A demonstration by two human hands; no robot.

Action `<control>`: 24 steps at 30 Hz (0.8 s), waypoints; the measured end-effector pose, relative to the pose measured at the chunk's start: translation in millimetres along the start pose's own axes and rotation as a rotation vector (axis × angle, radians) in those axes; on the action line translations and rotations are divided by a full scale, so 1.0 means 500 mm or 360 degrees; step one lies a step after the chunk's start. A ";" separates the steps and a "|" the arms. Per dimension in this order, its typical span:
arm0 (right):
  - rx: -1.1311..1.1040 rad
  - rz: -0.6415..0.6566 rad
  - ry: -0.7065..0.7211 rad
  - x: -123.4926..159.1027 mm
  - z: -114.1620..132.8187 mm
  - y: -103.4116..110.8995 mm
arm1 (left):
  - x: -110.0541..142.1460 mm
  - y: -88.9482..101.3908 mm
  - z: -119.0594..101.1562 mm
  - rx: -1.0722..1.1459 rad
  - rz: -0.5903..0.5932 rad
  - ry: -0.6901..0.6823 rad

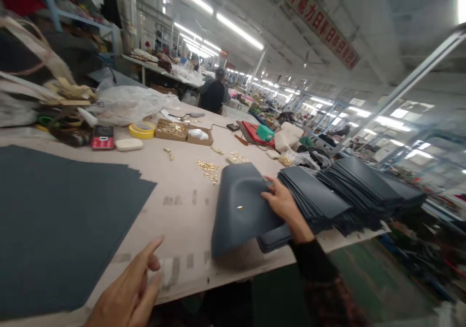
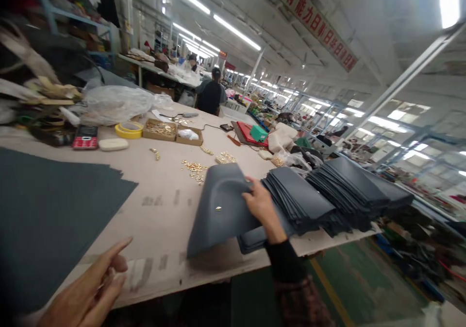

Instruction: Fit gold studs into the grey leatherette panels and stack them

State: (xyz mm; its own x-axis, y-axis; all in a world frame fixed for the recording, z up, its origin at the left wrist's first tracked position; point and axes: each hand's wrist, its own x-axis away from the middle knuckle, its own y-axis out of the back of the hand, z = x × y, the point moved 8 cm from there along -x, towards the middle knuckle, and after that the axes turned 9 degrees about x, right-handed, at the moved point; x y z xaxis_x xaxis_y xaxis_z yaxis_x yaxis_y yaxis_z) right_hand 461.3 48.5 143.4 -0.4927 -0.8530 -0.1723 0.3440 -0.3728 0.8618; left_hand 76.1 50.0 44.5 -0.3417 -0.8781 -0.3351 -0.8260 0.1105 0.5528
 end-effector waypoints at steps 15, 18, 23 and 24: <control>-0.0259 0.0321 0.0965 0.181 0.237 -0.190 | 0.015 0.011 -0.003 0.0727 0.0282 0.0327; -0.0449 0.0466 0.1590 0.282 0.400 -0.241 | 0.019 0.022 0.003 0.0714 0.0330 0.0353; -0.0526 0.0456 0.2032 0.339 0.503 -0.273 | 0.039 0.059 0.036 0.0721 0.0245 0.0493; -0.0560 0.0485 0.2082 0.345 0.514 -0.280 | 0.045 0.066 0.045 0.0765 0.0219 0.0533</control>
State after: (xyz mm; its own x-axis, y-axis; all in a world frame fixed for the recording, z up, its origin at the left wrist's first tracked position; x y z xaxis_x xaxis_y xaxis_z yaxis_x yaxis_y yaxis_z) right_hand 122.9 47.3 115.4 0.6688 -0.5622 -0.4864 0.5789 -0.0166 0.8152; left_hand 31.3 44.4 38.1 -0.3644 -0.9311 0.0172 -0.9210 0.3630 0.1411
